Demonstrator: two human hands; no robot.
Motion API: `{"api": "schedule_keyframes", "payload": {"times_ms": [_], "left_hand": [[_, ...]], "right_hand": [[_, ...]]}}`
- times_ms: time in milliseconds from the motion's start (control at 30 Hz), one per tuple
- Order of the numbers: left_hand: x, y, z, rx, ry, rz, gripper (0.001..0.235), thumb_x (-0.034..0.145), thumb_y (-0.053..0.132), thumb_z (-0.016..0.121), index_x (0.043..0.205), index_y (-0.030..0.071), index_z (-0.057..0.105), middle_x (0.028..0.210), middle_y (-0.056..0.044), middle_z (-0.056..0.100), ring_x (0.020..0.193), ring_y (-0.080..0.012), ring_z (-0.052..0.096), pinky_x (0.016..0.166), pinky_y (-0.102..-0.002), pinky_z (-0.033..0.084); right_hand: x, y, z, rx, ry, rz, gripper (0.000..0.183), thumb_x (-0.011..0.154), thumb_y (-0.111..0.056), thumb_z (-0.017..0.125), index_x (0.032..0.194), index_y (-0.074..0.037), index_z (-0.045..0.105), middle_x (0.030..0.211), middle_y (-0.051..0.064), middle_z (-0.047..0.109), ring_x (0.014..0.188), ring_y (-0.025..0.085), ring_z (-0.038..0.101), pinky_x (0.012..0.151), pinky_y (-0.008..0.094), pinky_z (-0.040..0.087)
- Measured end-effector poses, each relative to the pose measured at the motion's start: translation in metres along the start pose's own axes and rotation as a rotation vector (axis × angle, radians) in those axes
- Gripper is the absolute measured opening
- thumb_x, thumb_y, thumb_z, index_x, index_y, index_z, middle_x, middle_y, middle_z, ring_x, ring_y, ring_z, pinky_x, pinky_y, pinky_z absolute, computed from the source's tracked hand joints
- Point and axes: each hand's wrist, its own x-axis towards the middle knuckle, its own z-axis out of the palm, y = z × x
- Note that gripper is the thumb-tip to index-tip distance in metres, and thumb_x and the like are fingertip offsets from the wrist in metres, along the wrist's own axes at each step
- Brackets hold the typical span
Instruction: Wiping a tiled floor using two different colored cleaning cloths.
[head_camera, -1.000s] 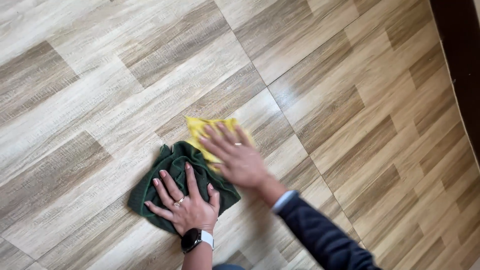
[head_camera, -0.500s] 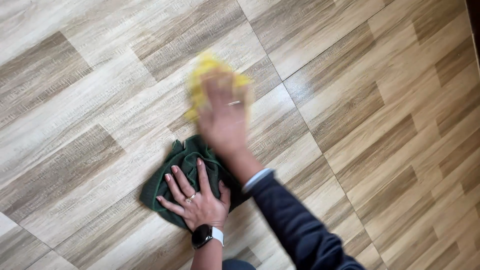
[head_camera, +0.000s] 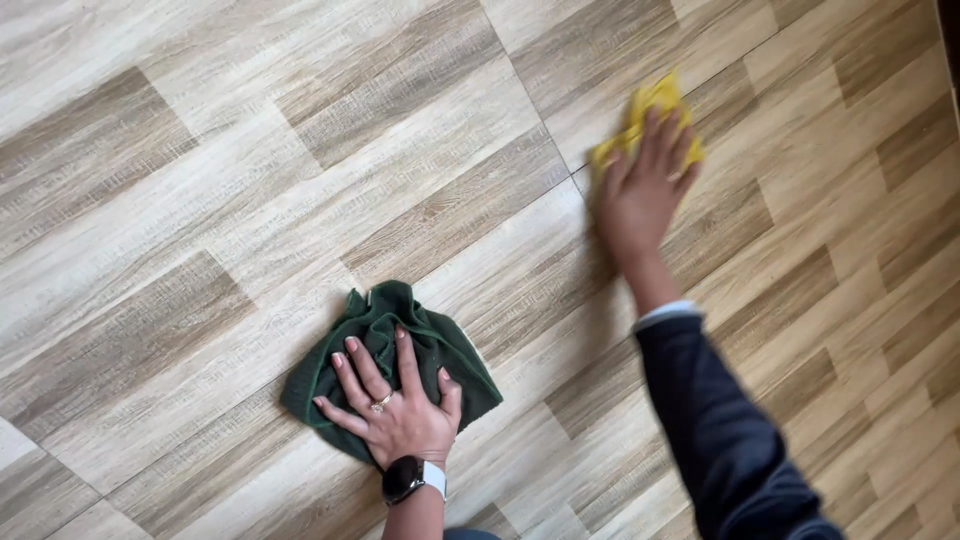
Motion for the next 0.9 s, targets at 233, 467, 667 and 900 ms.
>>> {"api": "schedule_keyframes", "payload": {"times_ms": [233,467,667,900], "left_hand": [[0.000,0.002,0.000,0.005,0.025,0.012,0.061,0.095,0.048,0.050,0.147,0.018,0.060,0.162,-0.028,0.034,0.150,-0.0500,0.034,0.116,-0.079,0.019],[0.001,0.001,-0.002,0.032,0.023,0.004,0.064,0.093,0.050,0.050,0.150,0.021,0.055,0.162,-0.027,0.034,0.150,-0.0487,0.034,0.116,-0.078,0.021],[-0.001,0.002,0.000,0.031,0.007,-0.010,0.064,0.091,0.049,0.051,0.149,0.022,0.056,0.163,-0.027,0.033,0.151,-0.0487,0.033,0.117,-0.079,0.019],[-0.019,-0.012,0.025,0.157,-0.254,-0.052,0.077,0.084,0.052,0.048,0.154,0.019,0.042,0.162,-0.023,0.031,0.159,-0.0437,0.014,0.125,-0.073,0.004]], "right_hand": [[-0.118,-0.115,0.000,0.000,-0.323,-0.837,0.063,0.108,-0.049,0.019,0.167,-0.026,0.013,0.175,0.004,0.009,0.162,0.027,0.009,0.128,0.058,-0.003],[0.005,-0.030,-0.004,-0.002,-0.062,-0.237,0.066,0.110,-0.047,0.028,0.169,-0.023,0.012,0.176,0.002,0.006,0.163,0.027,0.001,0.128,0.056,-0.006],[0.003,-0.109,0.016,0.102,0.044,-0.093,0.078,0.106,-0.052,0.041,0.169,-0.021,0.007,0.178,0.006,0.005,0.164,0.029,-0.001,0.130,0.052,-0.008],[-0.103,-0.272,0.015,-0.240,-0.328,-0.979,0.069,0.110,-0.060,0.019,0.168,-0.027,0.000,0.175,0.003,-0.002,0.160,0.034,-0.004,0.128,0.057,0.002]]}}
